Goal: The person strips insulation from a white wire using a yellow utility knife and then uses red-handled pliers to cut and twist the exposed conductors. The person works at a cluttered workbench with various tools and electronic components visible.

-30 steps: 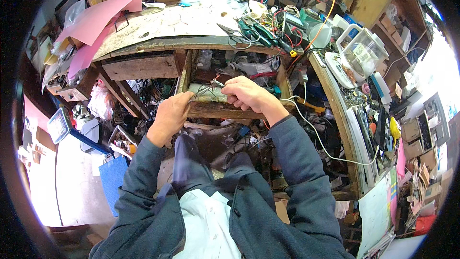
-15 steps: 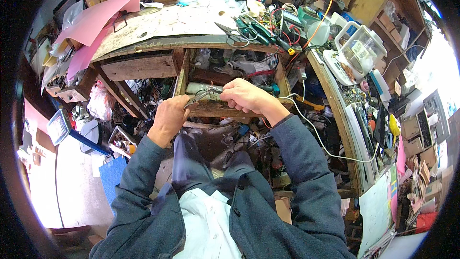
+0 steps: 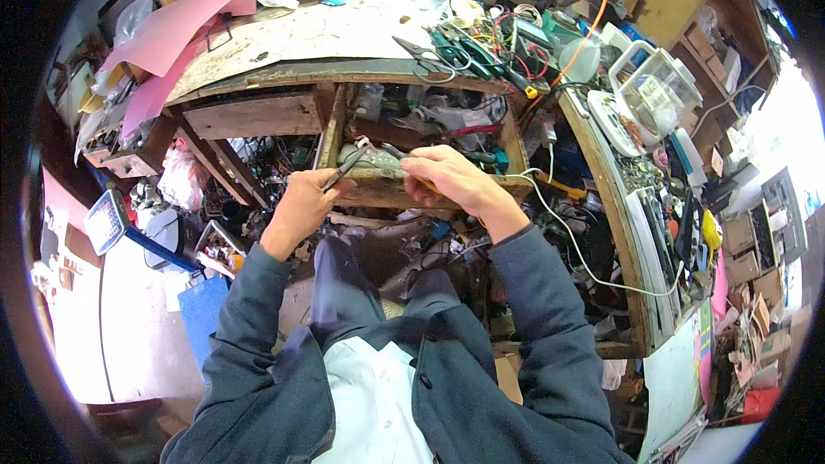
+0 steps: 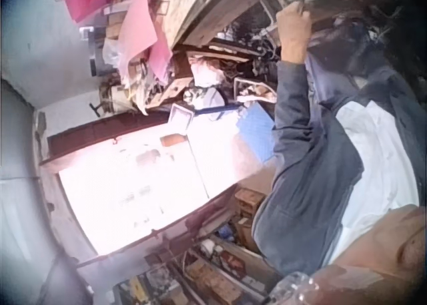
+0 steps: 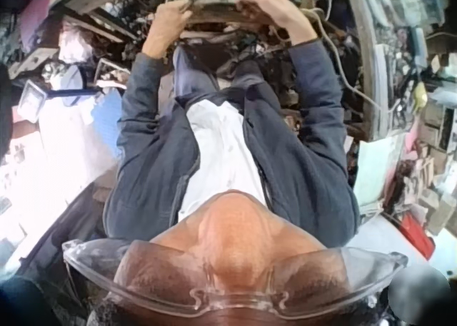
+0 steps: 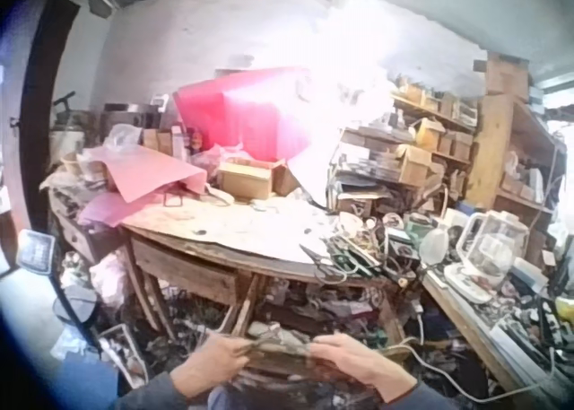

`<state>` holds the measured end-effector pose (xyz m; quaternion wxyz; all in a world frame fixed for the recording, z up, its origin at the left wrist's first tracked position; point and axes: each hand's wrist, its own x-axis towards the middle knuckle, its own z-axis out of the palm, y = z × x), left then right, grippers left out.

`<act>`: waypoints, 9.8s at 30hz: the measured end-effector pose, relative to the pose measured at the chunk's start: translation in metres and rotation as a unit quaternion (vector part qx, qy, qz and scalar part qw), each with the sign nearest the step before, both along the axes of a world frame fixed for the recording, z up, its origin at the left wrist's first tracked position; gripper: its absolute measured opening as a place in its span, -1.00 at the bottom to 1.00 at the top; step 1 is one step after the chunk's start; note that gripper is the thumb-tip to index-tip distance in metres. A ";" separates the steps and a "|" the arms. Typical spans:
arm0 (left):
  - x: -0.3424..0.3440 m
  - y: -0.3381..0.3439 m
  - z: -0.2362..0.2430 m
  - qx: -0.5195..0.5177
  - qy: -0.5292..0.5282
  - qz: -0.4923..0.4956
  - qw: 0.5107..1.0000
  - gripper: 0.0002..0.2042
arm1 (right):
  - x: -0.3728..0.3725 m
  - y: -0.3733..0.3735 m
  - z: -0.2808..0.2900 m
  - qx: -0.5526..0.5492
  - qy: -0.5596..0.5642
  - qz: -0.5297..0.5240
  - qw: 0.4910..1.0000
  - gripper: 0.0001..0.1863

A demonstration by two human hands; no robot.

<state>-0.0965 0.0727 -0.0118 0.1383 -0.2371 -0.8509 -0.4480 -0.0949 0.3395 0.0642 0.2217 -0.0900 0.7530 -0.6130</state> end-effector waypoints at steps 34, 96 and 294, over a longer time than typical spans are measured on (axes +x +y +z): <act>0.043 0.009 0.032 0.150 -0.483 -0.232 0.831 -0.66 | 0.033 -0.009 -0.044 0.111 0.443 0.001 0.889 -0.76; 0.090 0.071 -0.004 -0.094 -0.081 0.168 0.978 -0.80 | 0.071 -0.072 -0.063 0.285 0.453 -0.221 0.815 -0.81; 0.081 0.023 0.018 -0.188 -0.015 0.151 0.970 -0.90 | 0.075 -0.064 -0.014 0.403 0.474 -0.098 0.777 -0.82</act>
